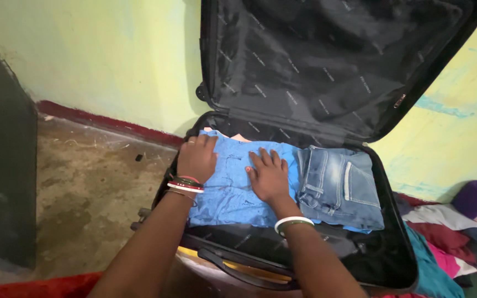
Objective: The person packs a suitcase by folding, arranging, and smoothing jeans and shirts inside it by hand.
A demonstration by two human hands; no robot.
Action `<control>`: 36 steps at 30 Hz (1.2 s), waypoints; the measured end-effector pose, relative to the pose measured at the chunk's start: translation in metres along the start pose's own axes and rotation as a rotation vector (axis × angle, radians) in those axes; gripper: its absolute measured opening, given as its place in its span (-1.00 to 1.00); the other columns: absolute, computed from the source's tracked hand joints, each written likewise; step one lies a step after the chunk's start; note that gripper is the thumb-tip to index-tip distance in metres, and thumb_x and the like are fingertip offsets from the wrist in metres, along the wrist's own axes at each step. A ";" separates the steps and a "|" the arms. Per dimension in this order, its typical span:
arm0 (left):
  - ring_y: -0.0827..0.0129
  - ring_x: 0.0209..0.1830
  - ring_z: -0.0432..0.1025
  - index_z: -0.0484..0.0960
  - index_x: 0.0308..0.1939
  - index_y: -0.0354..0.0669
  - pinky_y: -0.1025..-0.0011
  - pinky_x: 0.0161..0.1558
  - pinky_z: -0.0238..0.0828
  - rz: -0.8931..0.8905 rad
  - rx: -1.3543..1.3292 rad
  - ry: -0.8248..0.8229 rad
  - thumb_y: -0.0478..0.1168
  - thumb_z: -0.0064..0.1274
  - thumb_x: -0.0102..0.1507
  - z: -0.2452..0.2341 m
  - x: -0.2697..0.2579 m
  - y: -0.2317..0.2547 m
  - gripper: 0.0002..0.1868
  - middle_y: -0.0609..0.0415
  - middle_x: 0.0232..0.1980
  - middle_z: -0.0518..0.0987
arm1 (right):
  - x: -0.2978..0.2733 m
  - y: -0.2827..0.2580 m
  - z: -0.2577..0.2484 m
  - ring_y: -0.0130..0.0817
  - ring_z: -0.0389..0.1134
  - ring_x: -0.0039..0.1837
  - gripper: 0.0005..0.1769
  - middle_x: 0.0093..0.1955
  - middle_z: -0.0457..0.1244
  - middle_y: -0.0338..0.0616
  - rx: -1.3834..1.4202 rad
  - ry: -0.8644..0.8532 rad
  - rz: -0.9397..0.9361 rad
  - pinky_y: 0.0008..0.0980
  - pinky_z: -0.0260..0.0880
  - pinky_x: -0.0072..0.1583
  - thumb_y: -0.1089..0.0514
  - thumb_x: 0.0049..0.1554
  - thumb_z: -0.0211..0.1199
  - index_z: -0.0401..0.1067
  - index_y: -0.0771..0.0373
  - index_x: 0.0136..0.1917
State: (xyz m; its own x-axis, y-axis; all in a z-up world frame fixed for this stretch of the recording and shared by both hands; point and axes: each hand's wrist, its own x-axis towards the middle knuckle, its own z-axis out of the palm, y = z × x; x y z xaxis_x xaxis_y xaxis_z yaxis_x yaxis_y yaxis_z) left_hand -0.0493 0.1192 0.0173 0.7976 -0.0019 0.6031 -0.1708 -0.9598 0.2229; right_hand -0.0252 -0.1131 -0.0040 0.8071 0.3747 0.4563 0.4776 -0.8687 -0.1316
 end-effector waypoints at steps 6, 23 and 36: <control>-0.08 0.14 0.40 0.64 0.07 -0.19 0.00 0.14 0.29 0.207 -0.101 0.076 0.02 0.21 0.16 0.010 -0.009 0.008 -0.51 -0.16 0.07 0.56 | 0.002 0.001 -0.008 0.13 0.07 0.50 -0.48 0.53 0.10 0.11 0.092 0.116 0.069 0.12 0.09 0.41 -0.08 0.18 0.17 0.37 0.07 0.37; -0.11 0.31 0.37 0.64 0.16 -0.14 0.04 0.31 0.26 0.170 -0.236 -0.110 0.14 0.04 0.29 0.034 -0.008 0.020 -0.47 -0.23 0.27 0.52 | 0.038 0.040 -0.051 -0.04 0.45 -0.30 -0.33 -0.24 0.40 0.20 0.400 -0.479 0.686 -0.10 0.42 -0.28 -0.19 -0.07 0.50 0.56 0.56 -0.12; -0.17 0.41 0.26 0.53 0.30 -0.03 0.02 0.40 0.12 0.061 -0.215 -0.163 0.20 -0.09 0.32 0.058 -0.012 0.017 -0.40 -0.16 0.40 0.43 | 0.033 0.043 -0.037 -0.15 0.39 -0.13 -0.52 -0.09 0.32 -0.01 0.836 -0.500 0.856 0.05 0.44 -0.19 0.19 -0.01 0.40 0.29 0.16 0.15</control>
State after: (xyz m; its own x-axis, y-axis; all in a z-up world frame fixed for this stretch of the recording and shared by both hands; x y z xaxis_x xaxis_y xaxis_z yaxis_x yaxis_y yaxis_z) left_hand -0.0282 0.0865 -0.0310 0.8618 -0.1194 0.4930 -0.3259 -0.8750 0.3579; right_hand 0.0089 -0.1501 0.0384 0.9164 0.0414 -0.3981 -0.3275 -0.4941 -0.8053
